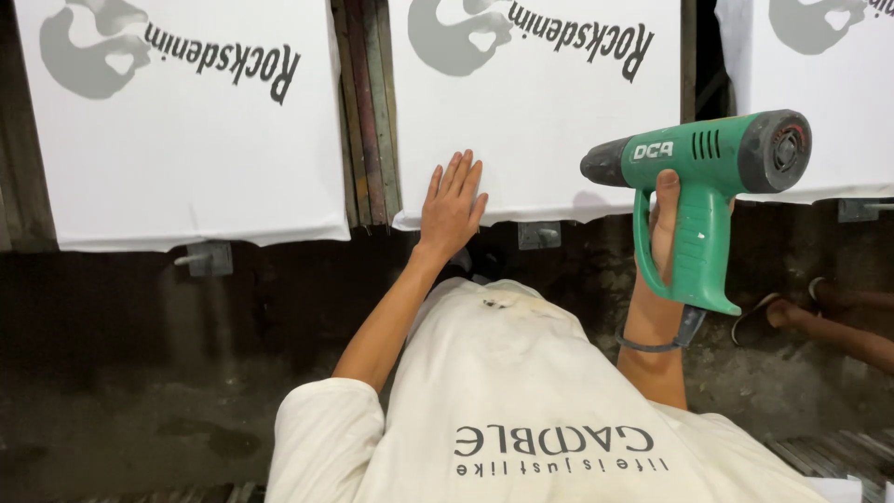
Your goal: The person uses a green heat gun to apply heat to a logo printed on a white t-shirt laid flat on a work surface. The person moves the heat gun back and forth over the design while keeping one hand on the fabric to stabilize it.
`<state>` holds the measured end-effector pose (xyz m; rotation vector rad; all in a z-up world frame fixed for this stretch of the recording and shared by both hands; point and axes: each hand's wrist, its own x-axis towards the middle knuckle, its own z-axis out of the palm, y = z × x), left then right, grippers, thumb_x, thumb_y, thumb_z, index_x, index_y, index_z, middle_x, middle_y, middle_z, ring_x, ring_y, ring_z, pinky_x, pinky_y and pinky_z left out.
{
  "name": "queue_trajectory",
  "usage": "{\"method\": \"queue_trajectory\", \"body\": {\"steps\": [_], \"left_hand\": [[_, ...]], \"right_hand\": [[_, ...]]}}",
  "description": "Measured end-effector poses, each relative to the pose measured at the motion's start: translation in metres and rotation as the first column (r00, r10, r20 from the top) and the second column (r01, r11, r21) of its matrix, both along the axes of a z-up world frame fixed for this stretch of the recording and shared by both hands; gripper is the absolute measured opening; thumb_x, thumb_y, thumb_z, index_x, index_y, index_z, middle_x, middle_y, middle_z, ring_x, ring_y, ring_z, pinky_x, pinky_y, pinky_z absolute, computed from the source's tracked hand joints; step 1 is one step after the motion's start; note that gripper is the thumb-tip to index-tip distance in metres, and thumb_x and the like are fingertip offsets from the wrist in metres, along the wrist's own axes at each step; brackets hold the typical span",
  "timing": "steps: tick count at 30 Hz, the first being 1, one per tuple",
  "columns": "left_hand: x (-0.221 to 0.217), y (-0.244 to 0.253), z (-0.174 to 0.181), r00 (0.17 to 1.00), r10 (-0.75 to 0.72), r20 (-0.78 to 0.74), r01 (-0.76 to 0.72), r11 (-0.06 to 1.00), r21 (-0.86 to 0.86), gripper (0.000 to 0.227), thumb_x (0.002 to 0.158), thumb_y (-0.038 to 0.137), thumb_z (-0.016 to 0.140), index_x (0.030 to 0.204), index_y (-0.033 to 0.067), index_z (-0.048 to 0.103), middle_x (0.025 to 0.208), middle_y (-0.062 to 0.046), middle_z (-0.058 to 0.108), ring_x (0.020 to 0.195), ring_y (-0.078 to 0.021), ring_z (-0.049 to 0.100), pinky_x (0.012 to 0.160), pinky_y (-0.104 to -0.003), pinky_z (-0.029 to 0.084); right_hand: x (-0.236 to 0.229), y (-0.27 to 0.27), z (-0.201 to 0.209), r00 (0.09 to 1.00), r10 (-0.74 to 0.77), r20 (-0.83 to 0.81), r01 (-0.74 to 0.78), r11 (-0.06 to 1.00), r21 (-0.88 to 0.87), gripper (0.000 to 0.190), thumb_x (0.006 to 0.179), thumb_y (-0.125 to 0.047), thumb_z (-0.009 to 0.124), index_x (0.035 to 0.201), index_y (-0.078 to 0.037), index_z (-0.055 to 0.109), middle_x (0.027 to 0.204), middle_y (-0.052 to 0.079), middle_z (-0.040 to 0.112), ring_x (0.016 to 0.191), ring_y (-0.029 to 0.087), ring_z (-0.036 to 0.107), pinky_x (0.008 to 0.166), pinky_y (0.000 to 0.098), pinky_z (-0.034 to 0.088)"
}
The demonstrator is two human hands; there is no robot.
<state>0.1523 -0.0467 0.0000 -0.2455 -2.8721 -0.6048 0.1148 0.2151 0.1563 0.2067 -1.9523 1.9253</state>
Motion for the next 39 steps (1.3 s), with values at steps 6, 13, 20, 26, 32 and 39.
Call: {"method": "queue_trajectory", "body": {"steps": [6, 13, 20, 26, 32, 39], "left_hand": [[0.050, -0.012, -0.017, 0.991, 0.132, 0.005, -0.131, 0.973, 0.190, 0.043, 0.097, 0.014, 0.062, 0.139, 0.0099, 0.057, 0.153, -0.013, 0.047, 0.144, -0.0289, 0.040, 0.120, -0.048, 0.029], [0.086, -0.059, 0.017, 0.983, 0.182, 0.033, -0.182, 0.921, 0.344, 0.039, 0.100, 0.019, 0.063, 0.138, 0.0094, 0.058, 0.150, -0.013, 0.049, 0.141, -0.0320, 0.044, 0.116, -0.049, 0.036], [0.083, -0.123, 0.040, 0.990, 0.139, -0.012, -0.126, 0.925, 0.359, 0.039, 0.100, 0.019, 0.063, 0.137, 0.0112, 0.058, 0.148, -0.011, 0.050, 0.141, -0.0309, 0.044, 0.116, -0.048, 0.037], [0.083, -0.202, 0.056, 0.983, 0.176, -0.060, -0.143, 0.924, 0.355, 0.038, 0.100, 0.017, 0.060, 0.137, 0.0074, 0.058, 0.148, -0.013, 0.051, 0.142, -0.0321, 0.044, 0.116, -0.049, 0.038], [0.070, -0.245, 0.053, 0.984, 0.173, -0.041, -0.154, 0.944, 0.292, 0.040, 0.101, 0.019, 0.058, 0.139, 0.0067, 0.056, 0.151, -0.012, 0.049, 0.144, -0.0326, 0.040, 0.116, -0.051, 0.037], [0.050, -0.263, 0.029, 0.966, 0.254, -0.054, -0.242, 0.955, 0.170, 0.039, 0.100, 0.022, 0.057, 0.136, 0.0059, 0.057, 0.151, -0.013, 0.048, 0.146, -0.0330, 0.034, 0.118, -0.054, 0.030]], "right_hand": [[0.023, 0.013, -0.035, 0.993, -0.075, -0.097, 0.091, 0.980, 0.179, 0.047, 0.105, -0.001, 0.079, 0.137, -0.010, 0.046, 0.104, 0.000, 0.047, 0.098, 0.013, 0.049, 0.094, 0.0420, 0.050], [0.050, 0.043, -0.144, 0.981, 0.174, -0.085, -0.166, 0.982, 0.095, 0.073, 0.111, -0.001, 0.062, 0.165, -0.024, 0.019, 0.173, 0.001, 0.016, 0.161, 0.031, 0.019, 0.142, 0.0484, 0.021], [0.043, -0.064, -0.068, 0.957, 0.217, -0.192, -0.235, 0.969, -0.077, 0.044, 0.114, -0.017, 0.057, 0.155, -0.021, 0.041, 0.156, 0.006, 0.043, 0.146, 0.037, 0.041, 0.127, 0.0563, 0.042], [0.045, -0.102, -0.065, 0.947, 0.284, -0.148, -0.276, 0.959, 0.070, 0.057, 0.118, -0.025, 0.047, 0.167, -0.018, 0.018, 0.173, 0.005, 0.018, 0.163, 0.034, 0.017, 0.143, 0.0583, 0.020], [0.065, -0.132, -0.033, 0.977, 0.195, -0.088, -0.178, 0.968, 0.177, 0.058, 0.118, -0.026, 0.049, 0.166, -0.012, 0.018, 0.172, 0.007, 0.017, 0.163, 0.033, 0.016, 0.143, 0.0518, 0.016], [0.057, -0.121, -0.016, 0.891, 0.438, -0.121, -0.454, 0.841, -0.296, 0.064, 0.110, -0.019, 0.049, 0.165, -0.017, 0.016, 0.169, 0.006, 0.020, 0.160, 0.029, 0.019, 0.135, 0.0461, 0.020]]}}
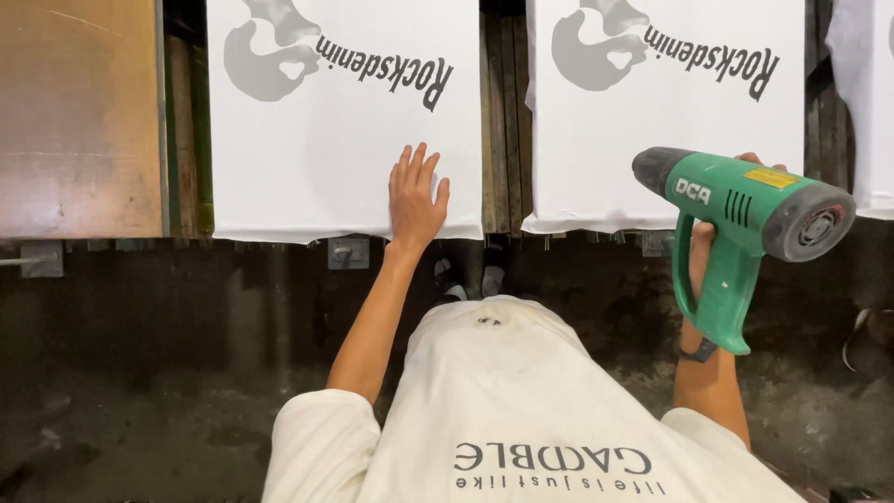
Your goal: The person uses a green heat gun to apply heat to a logo printed on a white t-shirt laid flat on a work surface. The person moves the heat gun back and forth over the design while keeping one hand on the fabric to stabilize it.
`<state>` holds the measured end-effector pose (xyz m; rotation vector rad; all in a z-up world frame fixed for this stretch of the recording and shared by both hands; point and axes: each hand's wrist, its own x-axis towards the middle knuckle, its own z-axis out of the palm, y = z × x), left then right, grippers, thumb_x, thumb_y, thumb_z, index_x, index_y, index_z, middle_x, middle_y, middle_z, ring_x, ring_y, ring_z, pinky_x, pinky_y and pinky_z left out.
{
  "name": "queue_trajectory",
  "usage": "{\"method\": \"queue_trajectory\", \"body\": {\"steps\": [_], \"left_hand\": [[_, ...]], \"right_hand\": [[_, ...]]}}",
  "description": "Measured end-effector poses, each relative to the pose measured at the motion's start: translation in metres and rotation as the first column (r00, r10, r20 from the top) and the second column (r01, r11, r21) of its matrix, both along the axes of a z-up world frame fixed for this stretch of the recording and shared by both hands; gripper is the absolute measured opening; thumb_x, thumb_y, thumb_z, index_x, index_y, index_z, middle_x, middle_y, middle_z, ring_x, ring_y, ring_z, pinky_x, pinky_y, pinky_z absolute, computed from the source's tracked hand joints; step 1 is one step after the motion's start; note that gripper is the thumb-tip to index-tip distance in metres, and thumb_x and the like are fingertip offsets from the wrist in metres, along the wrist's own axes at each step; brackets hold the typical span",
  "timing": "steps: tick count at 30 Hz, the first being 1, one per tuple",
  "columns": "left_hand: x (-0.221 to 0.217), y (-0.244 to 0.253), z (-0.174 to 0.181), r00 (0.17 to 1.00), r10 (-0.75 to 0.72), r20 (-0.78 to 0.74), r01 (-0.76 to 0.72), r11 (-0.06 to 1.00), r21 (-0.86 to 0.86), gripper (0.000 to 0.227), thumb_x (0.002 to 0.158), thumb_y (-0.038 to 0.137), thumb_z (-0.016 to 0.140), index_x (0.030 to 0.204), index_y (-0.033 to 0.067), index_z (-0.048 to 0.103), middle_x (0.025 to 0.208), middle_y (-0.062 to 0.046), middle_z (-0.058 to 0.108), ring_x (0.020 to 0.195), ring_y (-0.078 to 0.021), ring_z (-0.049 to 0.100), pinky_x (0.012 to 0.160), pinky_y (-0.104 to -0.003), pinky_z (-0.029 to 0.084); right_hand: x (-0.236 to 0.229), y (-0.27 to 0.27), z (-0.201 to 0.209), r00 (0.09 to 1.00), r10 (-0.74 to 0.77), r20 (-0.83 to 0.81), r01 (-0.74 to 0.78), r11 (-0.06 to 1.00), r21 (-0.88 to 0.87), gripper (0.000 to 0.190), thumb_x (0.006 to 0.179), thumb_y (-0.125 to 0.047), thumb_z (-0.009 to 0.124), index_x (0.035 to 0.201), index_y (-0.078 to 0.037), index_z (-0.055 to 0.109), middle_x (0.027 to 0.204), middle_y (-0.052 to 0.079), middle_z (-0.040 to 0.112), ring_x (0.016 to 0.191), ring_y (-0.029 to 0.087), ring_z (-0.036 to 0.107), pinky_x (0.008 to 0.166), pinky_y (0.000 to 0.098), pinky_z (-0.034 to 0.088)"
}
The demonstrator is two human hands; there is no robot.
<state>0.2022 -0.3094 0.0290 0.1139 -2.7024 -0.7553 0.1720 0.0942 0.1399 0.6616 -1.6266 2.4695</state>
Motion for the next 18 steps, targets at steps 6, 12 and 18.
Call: {"method": "queue_trajectory", "body": {"steps": [6, 12, 18], "left_hand": [[-0.010, -0.005, -0.012, 0.996, 0.056, 0.076, -0.050, 0.996, -0.067, 0.045, 0.101, 0.026, 0.054, 0.142, 0.0062, 0.053, 0.157, -0.014, 0.040, 0.148, -0.0337, 0.028, 0.120, -0.055, 0.026], [-0.025, -0.007, -0.017, 0.980, 0.100, 0.173, -0.087, 0.993, -0.078, 0.051, 0.103, 0.031, 0.050, 0.148, 0.0087, 0.046, 0.161, -0.014, 0.031, 0.151, -0.0311, 0.020, 0.123, -0.053, 0.017], [-0.040, -0.006, -0.036, 0.984, 0.102, 0.147, -0.097, 0.994, -0.043, 0.053, 0.104, 0.034, 0.054, 0.152, 0.0139, 0.043, 0.163, -0.014, 0.030, 0.153, -0.0326, 0.019, 0.122, -0.056, 0.016]], "right_hand": [[-0.020, 0.013, -0.033, 0.823, 0.567, -0.027, -0.162, 0.188, -0.969, 0.060, 0.115, -0.015, 0.040, 0.171, -0.012, 0.017, 0.176, 0.011, 0.016, 0.156, 0.040, 0.026, 0.114, 0.0631, 0.048], [-0.027, 0.012, -0.022, 0.846, 0.534, 0.018, -0.146, 0.264, -0.953, 0.052, 0.119, -0.026, 0.032, 0.170, -0.017, 0.024, 0.177, 0.010, 0.019, 0.153, 0.043, 0.030, 0.109, 0.0669, 0.049], [-0.033, 0.011, -0.027, 0.817, 0.576, -0.029, -0.154, 0.169, -0.974, 0.059, 0.115, -0.014, 0.041, 0.170, -0.010, 0.019, 0.174, 0.012, 0.021, 0.156, 0.037, 0.025, 0.121, 0.0588, 0.038]]}}
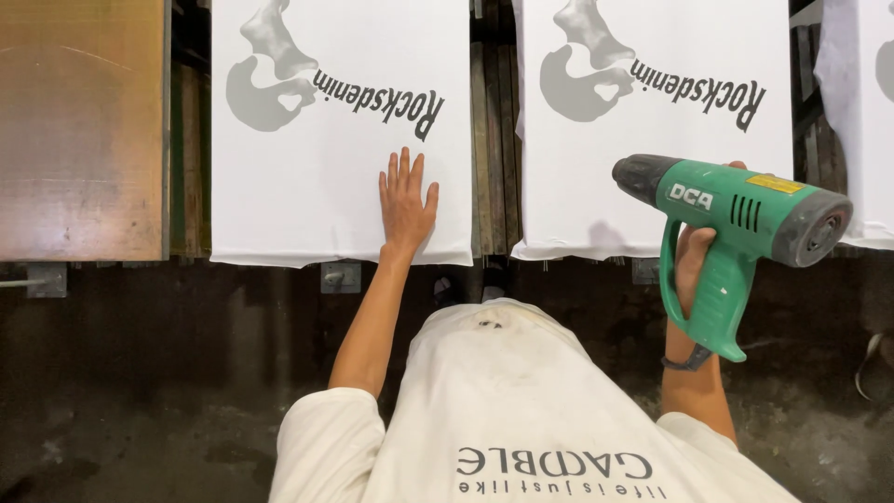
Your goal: The person uses a green heat gun to apply heat to a logo printed on a white t-shirt laid flat on a work surface. The person moves the heat gun back and forth over the design while keeping one hand on the fabric to stabilize it.
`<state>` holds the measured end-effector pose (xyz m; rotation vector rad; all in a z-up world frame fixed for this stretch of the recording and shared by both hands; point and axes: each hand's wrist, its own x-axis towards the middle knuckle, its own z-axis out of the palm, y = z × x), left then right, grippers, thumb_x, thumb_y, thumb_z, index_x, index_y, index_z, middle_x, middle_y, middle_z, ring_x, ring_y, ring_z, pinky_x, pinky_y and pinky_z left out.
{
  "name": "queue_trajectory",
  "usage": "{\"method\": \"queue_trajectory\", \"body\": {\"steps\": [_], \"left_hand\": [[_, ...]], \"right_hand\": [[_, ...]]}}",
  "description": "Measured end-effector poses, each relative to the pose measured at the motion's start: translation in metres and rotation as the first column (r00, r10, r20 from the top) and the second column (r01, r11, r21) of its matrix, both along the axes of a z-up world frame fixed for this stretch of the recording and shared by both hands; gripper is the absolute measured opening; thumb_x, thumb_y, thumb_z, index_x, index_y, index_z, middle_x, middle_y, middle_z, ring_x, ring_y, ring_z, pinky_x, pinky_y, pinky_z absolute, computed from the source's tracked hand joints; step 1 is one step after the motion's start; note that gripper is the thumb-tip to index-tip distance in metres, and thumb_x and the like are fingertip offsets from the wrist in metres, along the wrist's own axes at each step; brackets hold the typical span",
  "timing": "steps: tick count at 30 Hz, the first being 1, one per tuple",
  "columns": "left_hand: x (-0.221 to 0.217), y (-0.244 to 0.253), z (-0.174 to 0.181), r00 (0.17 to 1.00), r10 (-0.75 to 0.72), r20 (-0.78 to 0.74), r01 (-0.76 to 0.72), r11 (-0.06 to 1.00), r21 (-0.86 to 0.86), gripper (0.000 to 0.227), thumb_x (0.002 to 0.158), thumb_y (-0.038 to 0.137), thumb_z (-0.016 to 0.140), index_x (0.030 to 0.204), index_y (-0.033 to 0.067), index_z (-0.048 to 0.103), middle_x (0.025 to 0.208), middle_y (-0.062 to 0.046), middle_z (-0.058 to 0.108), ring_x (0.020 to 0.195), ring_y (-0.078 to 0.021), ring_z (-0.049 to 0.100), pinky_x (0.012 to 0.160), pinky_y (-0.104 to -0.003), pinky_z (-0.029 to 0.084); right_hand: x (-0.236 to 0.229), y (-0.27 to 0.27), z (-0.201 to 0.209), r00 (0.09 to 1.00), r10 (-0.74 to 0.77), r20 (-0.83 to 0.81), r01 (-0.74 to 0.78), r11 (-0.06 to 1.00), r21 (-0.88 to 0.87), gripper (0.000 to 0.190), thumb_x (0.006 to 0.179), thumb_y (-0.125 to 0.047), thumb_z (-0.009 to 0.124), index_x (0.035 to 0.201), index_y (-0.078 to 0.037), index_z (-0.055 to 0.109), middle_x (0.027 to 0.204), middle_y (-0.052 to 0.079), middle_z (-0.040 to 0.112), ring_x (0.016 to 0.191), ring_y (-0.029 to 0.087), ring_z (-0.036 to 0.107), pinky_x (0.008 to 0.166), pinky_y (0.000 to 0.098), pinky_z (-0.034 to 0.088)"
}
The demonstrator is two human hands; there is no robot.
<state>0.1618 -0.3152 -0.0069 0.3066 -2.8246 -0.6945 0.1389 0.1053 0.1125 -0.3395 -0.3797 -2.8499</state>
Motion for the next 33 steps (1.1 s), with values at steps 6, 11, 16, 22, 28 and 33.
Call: {"method": "queue_trajectory", "body": {"steps": [6, 11, 16, 22, 28, 33], "left_hand": [[-0.001, 0.003, 0.024, 0.992, -0.018, 0.124, 0.027, 0.997, -0.067, 0.060, 0.106, 0.039, 0.038, 0.158, 0.0109, 0.028, 0.166, -0.012, 0.018, 0.154, -0.0287, 0.013, 0.125, -0.050, 0.009], [-0.001, 0.003, 0.020, 0.995, -0.017, 0.094, 0.025, 0.997, -0.077, 0.059, 0.106, 0.038, 0.041, 0.158, 0.0099, 0.030, 0.165, -0.014, 0.021, 0.154, -0.0298, 0.015, 0.125, -0.051, 0.011], [0.001, 0.004, 0.023, 0.995, 0.001, 0.102, 0.006, 0.998, -0.069, 0.059, 0.106, 0.038, 0.041, 0.157, 0.0094, 0.030, 0.165, -0.014, 0.020, 0.154, -0.0292, 0.015, 0.125, -0.050, 0.011], [-0.001, 0.008, 0.020, 0.994, 0.056, 0.094, -0.055, 0.998, -0.018, 0.055, 0.106, 0.041, 0.046, 0.153, 0.0139, 0.041, 0.163, -0.014, 0.030, 0.153, -0.0287, 0.023, 0.125, -0.051, 0.012], [-0.001, 0.007, 0.020, 0.995, 0.056, 0.087, -0.053, 0.998, -0.029, 0.054, 0.106, 0.040, 0.047, 0.152, 0.0137, 0.042, 0.162, -0.014, 0.031, 0.152, -0.0287, 0.024, 0.124, -0.051, 0.013], [0.000, 0.004, 0.021, 0.992, 0.041, 0.117, -0.037, 0.999, -0.031, 0.054, 0.106, 0.041, 0.044, 0.154, 0.0146, 0.040, 0.163, -0.014, 0.029, 0.153, -0.0282, 0.022, 0.125, -0.050, 0.012]], "right_hand": [[0.002, -0.022, 0.038, 0.797, -0.018, -0.603, 0.603, 0.050, 0.796, 0.065, 0.114, -0.045, 0.043, 0.166, -0.017, 0.017, 0.173, 0.002, 0.016, 0.165, 0.030, 0.010, 0.142, 0.0481, 0.004], [-0.002, -0.035, 0.040, 0.853, -0.423, 0.306, 0.292, 0.872, 0.393, 0.106, 0.072, 0.004, 0.057, 0.169, -0.002, 0.014, 0.170, 0.019, 0.018, 0.157, 0.038, 0.016, 0.131, 0.0500, 0.013], [-0.002, -0.031, 0.020, 0.653, -0.170, -0.738, 0.647, -0.382, 0.660, 0.061, 0.116, -0.039, 0.049, 0.165, -0.014, 0.022, 0.172, 0.001, 0.023, 0.163, 0.023, 0.019, 0.140, 0.0411, 0.011], [-0.011, -0.013, -0.008, 0.816, -0.154, -0.558, 0.559, -0.038, 0.828, 0.055, 0.121, -0.035, 0.025, 0.167, -0.010, 0.010, 0.173, 0.010, 0.004, 0.162, 0.026, 0.006, 0.138, 0.0476, 0.011], [0.005, -0.059, 0.034, 0.794, -0.282, -0.539, 0.537, -0.092, 0.839, 0.057, 0.121, -0.047, 0.031, 0.165, -0.013, 0.021, 0.171, 0.011, 0.019, 0.161, 0.022, 0.019, 0.137, 0.0418, 0.012], [0.013, -0.098, 0.049, 0.781, -0.383, -0.492, 0.490, -0.113, 0.865, 0.056, 0.116, -0.054, 0.038, 0.159, -0.018, 0.035, 0.162, 0.001, 0.036, 0.152, 0.015, 0.035, 0.133, 0.0381, 0.024]]}}
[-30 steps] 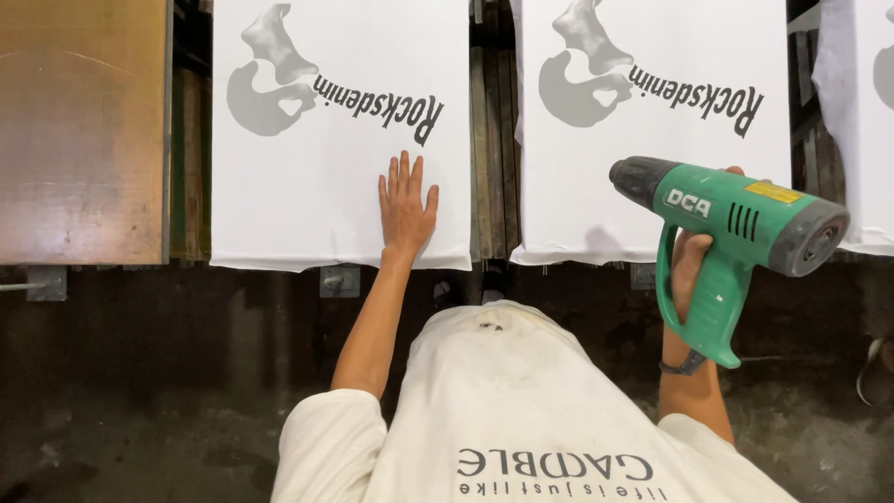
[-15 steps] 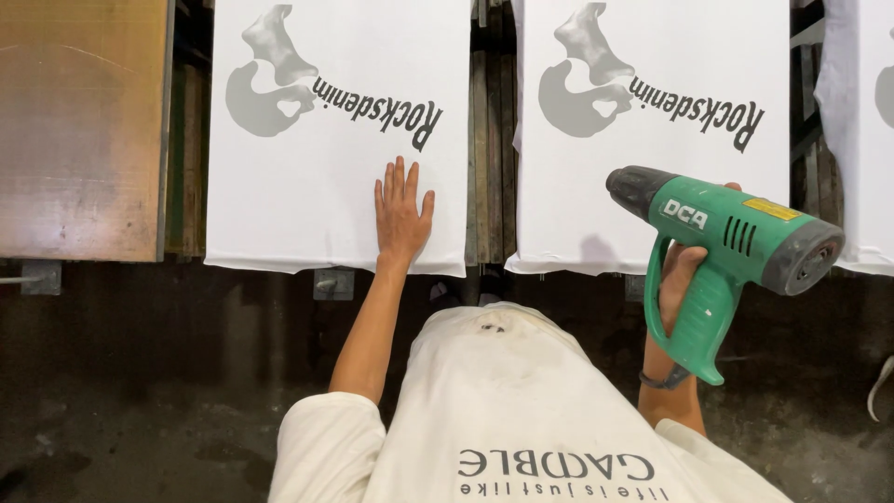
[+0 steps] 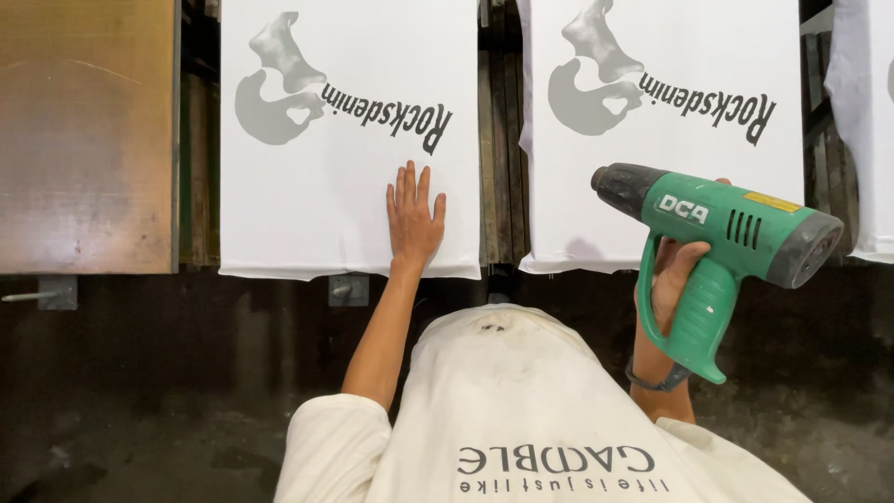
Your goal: The person uses a green heat gun to apply heat to a logo printed on a white t-shirt laid flat on a work surface. The person moves the heat gun back and forth over the design while keeping one hand on the fabric to stabilize it.
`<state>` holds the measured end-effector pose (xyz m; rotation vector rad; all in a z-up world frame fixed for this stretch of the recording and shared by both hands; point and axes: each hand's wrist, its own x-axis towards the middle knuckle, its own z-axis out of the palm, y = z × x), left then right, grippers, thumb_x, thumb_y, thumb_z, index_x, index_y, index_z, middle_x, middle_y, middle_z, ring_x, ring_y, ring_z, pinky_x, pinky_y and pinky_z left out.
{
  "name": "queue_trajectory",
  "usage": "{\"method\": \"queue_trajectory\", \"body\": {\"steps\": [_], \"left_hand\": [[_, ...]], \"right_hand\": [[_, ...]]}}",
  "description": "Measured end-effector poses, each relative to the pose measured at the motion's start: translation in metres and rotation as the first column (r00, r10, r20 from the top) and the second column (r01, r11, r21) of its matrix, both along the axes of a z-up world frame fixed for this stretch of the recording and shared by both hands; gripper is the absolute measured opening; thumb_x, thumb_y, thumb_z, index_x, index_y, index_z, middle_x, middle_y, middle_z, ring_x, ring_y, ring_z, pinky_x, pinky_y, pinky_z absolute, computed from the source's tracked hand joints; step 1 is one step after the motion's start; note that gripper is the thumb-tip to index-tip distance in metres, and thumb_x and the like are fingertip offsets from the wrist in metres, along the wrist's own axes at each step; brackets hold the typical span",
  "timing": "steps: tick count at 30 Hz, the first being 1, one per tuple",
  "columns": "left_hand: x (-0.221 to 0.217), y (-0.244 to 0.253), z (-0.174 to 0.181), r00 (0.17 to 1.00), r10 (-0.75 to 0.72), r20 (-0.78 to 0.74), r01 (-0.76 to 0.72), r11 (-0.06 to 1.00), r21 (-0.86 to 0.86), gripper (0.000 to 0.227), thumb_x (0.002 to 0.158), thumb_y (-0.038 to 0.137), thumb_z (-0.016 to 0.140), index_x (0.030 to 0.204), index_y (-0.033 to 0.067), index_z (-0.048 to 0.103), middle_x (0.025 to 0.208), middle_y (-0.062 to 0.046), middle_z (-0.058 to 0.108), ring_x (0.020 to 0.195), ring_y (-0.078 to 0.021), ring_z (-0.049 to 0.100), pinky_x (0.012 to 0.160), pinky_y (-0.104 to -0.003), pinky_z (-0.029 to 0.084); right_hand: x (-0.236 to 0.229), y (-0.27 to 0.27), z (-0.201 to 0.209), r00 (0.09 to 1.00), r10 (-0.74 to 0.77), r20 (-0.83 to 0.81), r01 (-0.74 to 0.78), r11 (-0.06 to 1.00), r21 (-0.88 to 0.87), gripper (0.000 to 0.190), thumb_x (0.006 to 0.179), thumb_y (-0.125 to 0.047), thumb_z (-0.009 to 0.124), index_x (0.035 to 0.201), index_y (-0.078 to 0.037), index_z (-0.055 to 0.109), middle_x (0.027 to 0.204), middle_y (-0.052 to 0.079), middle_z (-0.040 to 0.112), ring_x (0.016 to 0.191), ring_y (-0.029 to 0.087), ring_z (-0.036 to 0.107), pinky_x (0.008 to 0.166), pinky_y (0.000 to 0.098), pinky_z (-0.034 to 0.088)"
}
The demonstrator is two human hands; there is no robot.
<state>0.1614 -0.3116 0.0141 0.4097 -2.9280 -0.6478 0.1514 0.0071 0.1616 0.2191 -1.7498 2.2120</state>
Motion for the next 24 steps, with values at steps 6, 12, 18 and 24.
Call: {"method": "queue_trajectory", "body": {"steps": [6, 12, 18, 24], "left_hand": [[-0.001, -0.007, -0.005, 0.998, -0.048, 0.028, 0.045, 0.996, 0.081, 0.061, 0.105, 0.042, 0.046, 0.156, 0.0125, 0.033, 0.166, -0.016, 0.022, 0.155, -0.0311, 0.015, 0.125, -0.054, 0.009], [-0.007, -0.046, 0.004, 0.989, -0.139, 0.059, 0.128, 0.978, 0.165, 0.064, 0.104, 0.044, 0.045, 0.158, 0.0125, 0.030, 0.167, -0.017, 0.018, 0.155, -0.0325, 0.013, 0.124, -0.056, 0.011], [-0.008, -0.115, -0.007, 0.983, -0.181, 0.019, 0.179, 0.981, 0.068, 0.060, 0.106, 0.042, 0.045, 0.157, 0.0130, 0.034, 0.166, -0.016, 0.022, 0.155, -0.0310, 0.017, 0.124, -0.056, 0.013], [0.002, -0.153, -0.004, 0.968, -0.248, 0.037, 0.248, 0.969, 0.012, 0.056, 0.107, 0.041, 0.041, 0.157, 0.0148, 0.034, 0.166, -0.013, 0.024, 0.155, -0.0265, 0.017, 0.126, -0.051, 0.008]], "right_hand": [[0.009, -0.058, 0.003, 0.994, -0.110, -0.026, 0.109, 0.993, -0.036, 0.051, 0.115, -0.051, 0.042, 0.155, -0.019, 0.042, 0.158, 0.002, 0.044, 0.147, 0.016, 0.043, 0.130, 0.0393, 0.030], [0.017, -0.119, 0.015, 0.951, 0.026, 0.308, 0.004, 0.995, -0.097, 0.065, 0.110, -0.057, 0.046, 0.153, -0.008, 0.042, 0.159, 0.003, 0.040, 0.148, 0.014, 0.035, 0.130, 0.0311, 0.027], [-0.013, -0.145, -0.129, 0.993, 0.065, 0.094, -0.075, 0.991, 0.115, 0.059, 0.110, -0.035, 0.061, 0.160, -0.020, 0.033, 0.164, -0.008, 0.035, 0.155, 0.018, 0.026, 0.131, 0.0432, 0.022], [-0.027, -0.208, -0.125, 0.934, -0.318, -0.165, 0.358, 0.843, 0.402, 0.072, 0.099, -0.023, 0.083, 0.152, -0.017, 0.035, 0.151, 0.014, 0.051, 0.141, 0.031, 0.050, 0.121, 0.0485, 0.044]]}}
